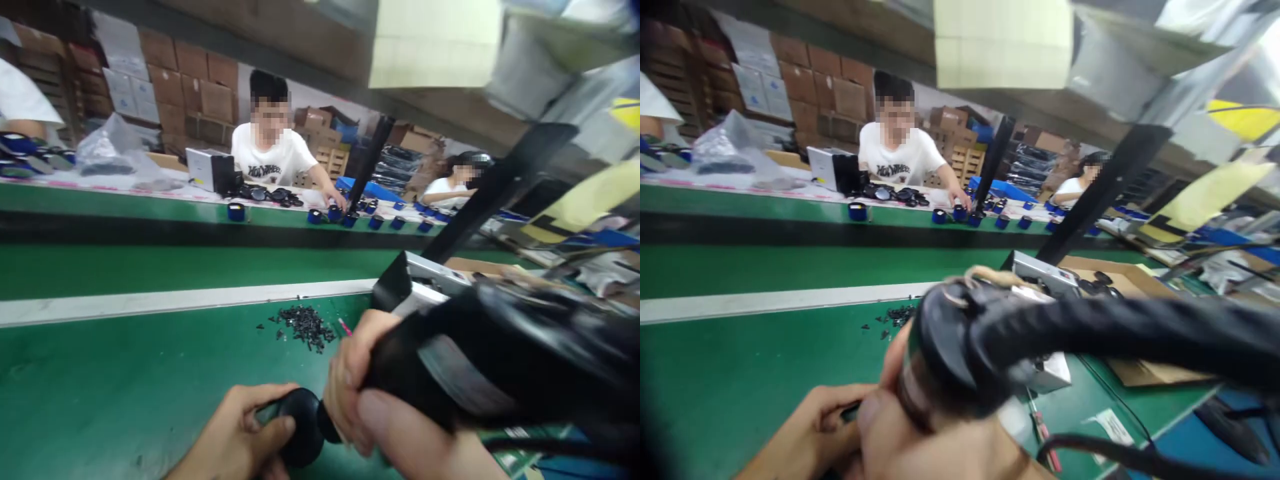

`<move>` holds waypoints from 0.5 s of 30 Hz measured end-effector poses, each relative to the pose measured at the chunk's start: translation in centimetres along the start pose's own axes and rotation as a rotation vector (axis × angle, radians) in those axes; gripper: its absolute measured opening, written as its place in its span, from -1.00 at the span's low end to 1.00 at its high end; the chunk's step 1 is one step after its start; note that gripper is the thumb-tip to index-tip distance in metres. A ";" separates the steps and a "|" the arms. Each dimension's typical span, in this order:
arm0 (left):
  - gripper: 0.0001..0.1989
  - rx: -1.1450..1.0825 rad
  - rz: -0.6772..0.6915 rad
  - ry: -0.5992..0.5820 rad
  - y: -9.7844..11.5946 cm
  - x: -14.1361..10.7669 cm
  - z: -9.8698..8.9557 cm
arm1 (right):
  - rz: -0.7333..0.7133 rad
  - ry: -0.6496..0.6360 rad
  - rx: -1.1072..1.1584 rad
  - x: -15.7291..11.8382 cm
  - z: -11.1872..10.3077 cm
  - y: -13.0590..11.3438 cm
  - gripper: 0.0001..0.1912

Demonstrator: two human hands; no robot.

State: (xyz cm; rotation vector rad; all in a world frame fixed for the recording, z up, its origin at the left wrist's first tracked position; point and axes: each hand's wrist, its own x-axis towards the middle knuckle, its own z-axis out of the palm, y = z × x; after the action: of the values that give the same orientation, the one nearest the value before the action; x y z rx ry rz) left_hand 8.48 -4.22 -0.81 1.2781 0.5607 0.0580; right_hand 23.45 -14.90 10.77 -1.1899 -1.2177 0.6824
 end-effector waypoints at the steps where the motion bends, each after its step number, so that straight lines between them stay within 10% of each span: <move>1: -0.22 0.018 -0.006 0.006 0.2 -0.1 0.0 | -0.017 0.015 0.070 -0.2 -1.4 -0.2 -0.83; 8: -0.13 0.046 -0.017 0.004 1.4 -0.9 0.1 | -0.160 0.347 0.136 0.1 -14.5 -1.4 -0.71; 15: -0.07 0.093 -0.028 0.022 0.6 -0.6 -0.1 | -0.007 0.513 0.077 0.6 -12.7 -1.2 -0.91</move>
State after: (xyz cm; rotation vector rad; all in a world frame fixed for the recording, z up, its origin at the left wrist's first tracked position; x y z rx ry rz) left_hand 8.05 -4.13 -0.06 1.3605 0.6060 0.0227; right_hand 35.40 -18.78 13.22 -1.2002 -0.7580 0.3789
